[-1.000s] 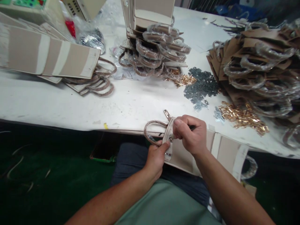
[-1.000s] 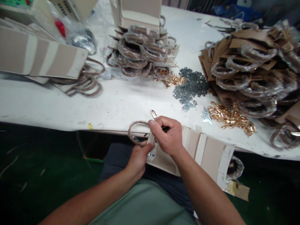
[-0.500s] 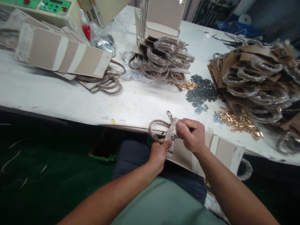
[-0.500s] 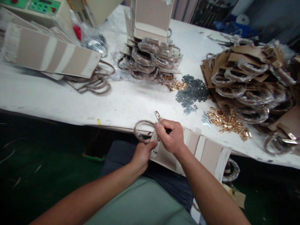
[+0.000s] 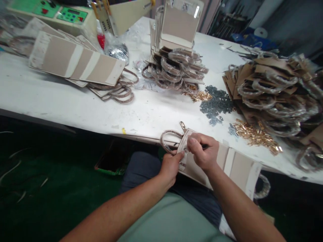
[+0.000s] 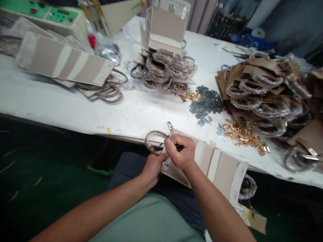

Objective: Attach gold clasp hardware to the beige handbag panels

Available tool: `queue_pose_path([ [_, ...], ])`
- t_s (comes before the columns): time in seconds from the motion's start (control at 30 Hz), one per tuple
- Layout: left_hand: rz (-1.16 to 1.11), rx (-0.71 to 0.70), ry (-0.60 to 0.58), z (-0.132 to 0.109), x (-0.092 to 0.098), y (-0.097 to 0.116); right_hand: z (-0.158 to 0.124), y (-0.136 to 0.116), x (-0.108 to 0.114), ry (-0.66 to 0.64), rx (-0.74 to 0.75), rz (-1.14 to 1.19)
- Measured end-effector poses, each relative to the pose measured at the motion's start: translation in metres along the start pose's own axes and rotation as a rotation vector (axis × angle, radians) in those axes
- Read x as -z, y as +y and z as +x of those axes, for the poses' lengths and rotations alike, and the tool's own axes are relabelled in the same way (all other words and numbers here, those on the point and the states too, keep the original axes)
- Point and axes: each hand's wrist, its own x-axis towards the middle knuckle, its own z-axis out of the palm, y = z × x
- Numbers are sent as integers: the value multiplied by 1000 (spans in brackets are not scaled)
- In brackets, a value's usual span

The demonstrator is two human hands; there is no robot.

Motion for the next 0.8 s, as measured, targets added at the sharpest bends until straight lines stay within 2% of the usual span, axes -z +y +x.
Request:
queue_pose_path([
  [0.17, -25, 8, -13, 0, -1, -1, -1, 3, 4, 129, 64, 105],
  [0.3, 1, 11, 8, -1, -1, 1, -3, 7, 15, 145, -112, -16],
  [0.43, 29, 2, -12, -4, -2, 5, -3, 2, 52, 185, -279, -377],
  [0.47, 34, -2, -16, -5, -3, 6, -4, 2, 60, 156, -322, -503],
  [0.53, 36, 7, -18, -8, -4, 7, -7, 6, 71, 11, -380, -727],
  [0.63, 29, 68, -25, -11, -6, 7, -14, 20, 68, -200, -418, -967],
  [0.73, 89, 99, -65, -15, 1, 10, -16, 31, 56, -225, -403, -1111],
  [0.8, 219, 5, -74, -19, 13, 17, -16, 32, 50, -233, -383, -1167],
])
